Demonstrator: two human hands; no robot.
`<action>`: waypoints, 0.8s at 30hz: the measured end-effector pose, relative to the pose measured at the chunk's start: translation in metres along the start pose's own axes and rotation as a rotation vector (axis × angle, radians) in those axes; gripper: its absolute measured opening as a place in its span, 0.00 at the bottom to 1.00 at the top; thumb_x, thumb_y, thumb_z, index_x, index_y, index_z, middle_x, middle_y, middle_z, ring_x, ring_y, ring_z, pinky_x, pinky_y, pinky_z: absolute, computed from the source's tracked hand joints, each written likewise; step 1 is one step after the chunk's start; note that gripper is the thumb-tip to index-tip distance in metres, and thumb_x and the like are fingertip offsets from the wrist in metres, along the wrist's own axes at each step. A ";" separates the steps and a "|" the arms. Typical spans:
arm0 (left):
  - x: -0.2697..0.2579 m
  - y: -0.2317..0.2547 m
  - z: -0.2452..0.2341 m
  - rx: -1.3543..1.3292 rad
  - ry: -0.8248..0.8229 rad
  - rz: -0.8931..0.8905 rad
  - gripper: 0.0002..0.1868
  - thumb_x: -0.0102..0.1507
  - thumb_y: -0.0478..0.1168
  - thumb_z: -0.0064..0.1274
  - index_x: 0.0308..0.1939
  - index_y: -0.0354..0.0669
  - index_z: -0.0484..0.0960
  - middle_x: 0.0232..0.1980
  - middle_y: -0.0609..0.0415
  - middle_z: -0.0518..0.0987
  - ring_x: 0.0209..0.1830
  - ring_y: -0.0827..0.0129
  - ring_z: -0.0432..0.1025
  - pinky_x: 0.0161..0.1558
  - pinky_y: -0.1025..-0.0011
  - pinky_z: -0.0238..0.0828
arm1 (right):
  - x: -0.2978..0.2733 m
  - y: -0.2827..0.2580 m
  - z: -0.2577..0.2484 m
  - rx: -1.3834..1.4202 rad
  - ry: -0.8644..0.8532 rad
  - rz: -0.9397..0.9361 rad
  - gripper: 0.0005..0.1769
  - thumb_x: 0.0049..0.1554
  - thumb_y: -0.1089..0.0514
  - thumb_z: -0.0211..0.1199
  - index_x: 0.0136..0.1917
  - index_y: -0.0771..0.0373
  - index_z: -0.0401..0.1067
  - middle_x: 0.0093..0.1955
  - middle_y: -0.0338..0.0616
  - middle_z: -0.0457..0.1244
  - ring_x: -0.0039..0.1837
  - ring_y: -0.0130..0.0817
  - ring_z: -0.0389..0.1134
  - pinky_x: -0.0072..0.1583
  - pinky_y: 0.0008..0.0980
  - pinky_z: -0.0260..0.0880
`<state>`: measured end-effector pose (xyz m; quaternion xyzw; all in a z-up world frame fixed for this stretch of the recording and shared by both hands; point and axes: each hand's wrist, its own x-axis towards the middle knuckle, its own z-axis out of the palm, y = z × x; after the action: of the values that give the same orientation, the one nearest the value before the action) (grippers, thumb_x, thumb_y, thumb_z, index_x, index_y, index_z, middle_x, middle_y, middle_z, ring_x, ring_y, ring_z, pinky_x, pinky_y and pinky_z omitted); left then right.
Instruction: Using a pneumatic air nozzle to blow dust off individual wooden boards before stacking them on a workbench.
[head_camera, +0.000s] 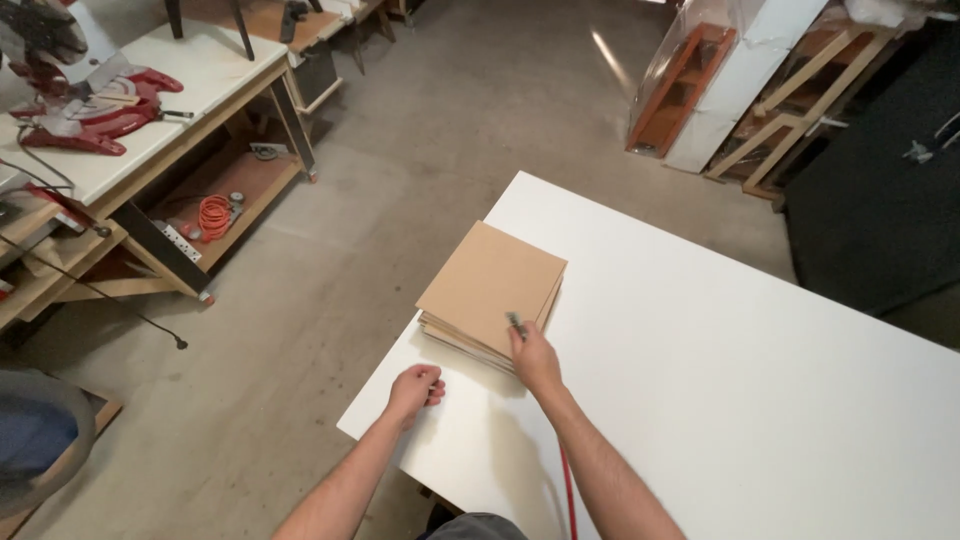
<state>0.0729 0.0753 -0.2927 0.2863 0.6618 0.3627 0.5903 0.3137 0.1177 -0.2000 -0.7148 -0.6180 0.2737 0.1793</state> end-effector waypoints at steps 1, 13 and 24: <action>0.009 0.011 -0.009 0.007 -0.008 -0.008 0.18 0.67 0.39 0.53 0.56 0.30 0.80 0.39 0.40 0.83 0.33 0.62 0.82 0.35 0.70 0.86 | -0.005 -0.016 0.008 0.001 -0.001 0.013 0.22 0.67 0.37 0.45 0.57 0.55 0.66 0.53 0.55 0.70 0.60 0.57 0.71 0.62 0.54 0.70; 0.188 0.035 -0.009 -0.240 0.029 -0.001 0.27 0.68 0.41 0.53 0.67 0.31 0.69 0.37 0.45 0.78 0.31 0.63 0.80 0.35 0.66 0.87 | 0.008 -0.048 -0.001 0.059 0.030 0.192 0.23 0.67 0.36 0.41 0.58 0.54 0.65 0.55 0.58 0.68 0.62 0.58 0.70 0.66 0.54 0.68; 0.214 -0.020 -0.014 -0.393 0.119 -0.045 0.19 0.63 0.34 0.61 0.54 0.32 0.74 0.32 0.51 0.75 0.26 0.71 0.75 0.28 0.75 0.81 | -0.044 0.028 0.003 0.060 0.119 0.306 0.27 0.67 0.37 0.42 0.55 0.61 0.69 0.50 0.64 0.70 0.58 0.62 0.72 0.59 0.56 0.72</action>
<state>0.0305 0.2348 -0.4316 0.1289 0.6180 0.4880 0.6028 0.3300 0.0694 -0.2117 -0.8099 -0.4817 0.2732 0.1931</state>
